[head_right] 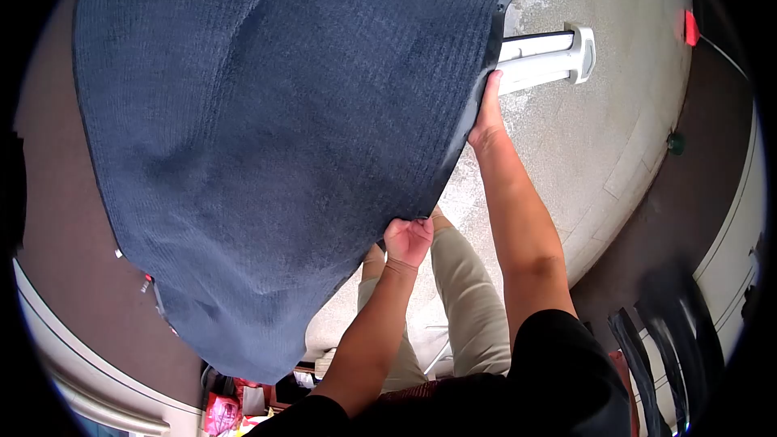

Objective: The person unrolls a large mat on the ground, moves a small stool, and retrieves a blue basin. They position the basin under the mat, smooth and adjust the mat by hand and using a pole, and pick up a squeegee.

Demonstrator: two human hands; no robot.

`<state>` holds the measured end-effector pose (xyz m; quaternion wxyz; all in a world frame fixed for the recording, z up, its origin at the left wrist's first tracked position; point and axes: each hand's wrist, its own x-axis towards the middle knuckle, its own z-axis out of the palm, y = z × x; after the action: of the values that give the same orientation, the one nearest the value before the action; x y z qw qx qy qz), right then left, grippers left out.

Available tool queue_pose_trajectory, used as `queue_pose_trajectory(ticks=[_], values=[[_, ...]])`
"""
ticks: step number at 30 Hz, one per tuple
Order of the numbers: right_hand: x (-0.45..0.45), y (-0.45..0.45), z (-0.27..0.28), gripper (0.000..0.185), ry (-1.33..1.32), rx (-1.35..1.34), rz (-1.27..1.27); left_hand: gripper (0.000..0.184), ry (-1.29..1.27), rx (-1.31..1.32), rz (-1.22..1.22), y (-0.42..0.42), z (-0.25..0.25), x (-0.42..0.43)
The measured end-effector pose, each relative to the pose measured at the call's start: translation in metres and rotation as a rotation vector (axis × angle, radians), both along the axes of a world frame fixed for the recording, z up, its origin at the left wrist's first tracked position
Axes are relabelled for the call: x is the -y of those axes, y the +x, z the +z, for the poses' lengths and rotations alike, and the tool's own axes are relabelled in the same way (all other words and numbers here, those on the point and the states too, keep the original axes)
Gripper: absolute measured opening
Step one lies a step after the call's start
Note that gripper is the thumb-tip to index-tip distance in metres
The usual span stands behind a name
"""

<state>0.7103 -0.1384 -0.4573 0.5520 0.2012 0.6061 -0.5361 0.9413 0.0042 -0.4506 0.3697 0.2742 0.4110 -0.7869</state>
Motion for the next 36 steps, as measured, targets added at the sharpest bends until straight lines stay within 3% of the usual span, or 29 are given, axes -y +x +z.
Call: queue_pose_trajectory(ticks=[1, 2, 5, 7, 9, 12, 15, 18, 19, 22, 25, 29, 33, 36], values=[[-0.01, -0.003, -0.01, 0.098, -0.052, 0.009, 0.017, 0.042, 0.021, -0.013, -0.011, 0.005, -0.01, -0.002], [-0.022, -0.011, -0.016, 0.102, -0.067, 0.205, -0.135, 0.041, 0.049, -0.039, -0.03, 0.005, -0.011, -0.003], [-0.041, -0.006, -0.034, 0.103, -0.106, 0.005, 0.011, 0.048, 0.045, -0.099, -0.075, 0.009, 0.003, 0.005], [-0.031, -0.004, -0.022, 0.1, -0.1, 0.037, -0.034, 0.052, 0.044, -0.149, -0.057, 0.015, 0.017, 0.009], [-0.024, -0.016, -0.032, 0.092, -0.144, 0.064, -0.09, 0.054, 0.045, -0.181, -0.066, 0.016, 0.028, 0.019], [-0.002, -0.024, -0.023, 0.057, -0.121, 0.022, -0.028, 0.051, 0.024, -0.251, -0.124, 0.024, 0.024, 0.023], [0.009, -0.026, -0.028, 0.05, -0.065, -0.022, 0.021, 0.041, 0.072, -0.226, -0.211, 0.03, -0.003, 0.021], [0.009, -0.019, -0.008, 0.05, 0.021, -0.006, 0.019, 0.026, 0.147, -0.075, -0.305, 0.032, -0.054, 0.003], [0.011, -0.02, -0.003, 0.05, 0.03, 0.073, -0.028, 0.026, 0.14, -0.083, -0.3, 0.028, -0.055, 0.008], [0.006, -0.029, 0.011, 0.066, 0.113, -0.023, 0.03, 0.013, 0.353, 0.17, -0.34, 0.022, -0.057, 0.021], [0.01, -0.036, 0.013, 0.076, 0.084, -0.162, 0.138, 0.01, 0.399, 0.25, -0.381, 0.024, -0.064, 0.031], [0.032, -0.043, 0.02, 0.055, 0.198, -0.231, 0.076, 0.008, 0.398, 0.272, -0.412, 0.02, -0.052, 0.052], [0.038, -0.021, 0.068, 0.023, -0.117, -0.481, -0.077, 0.013, 0.165, 0.229, -0.361, 0.025, -0.045, 0.055], [0.02, -0.003, 0.094, 0.015, -0.174, -0.679, 0.004, 0.006, 0.144, 0.248, -0.531, 0.035, -0.041, 0.07]])
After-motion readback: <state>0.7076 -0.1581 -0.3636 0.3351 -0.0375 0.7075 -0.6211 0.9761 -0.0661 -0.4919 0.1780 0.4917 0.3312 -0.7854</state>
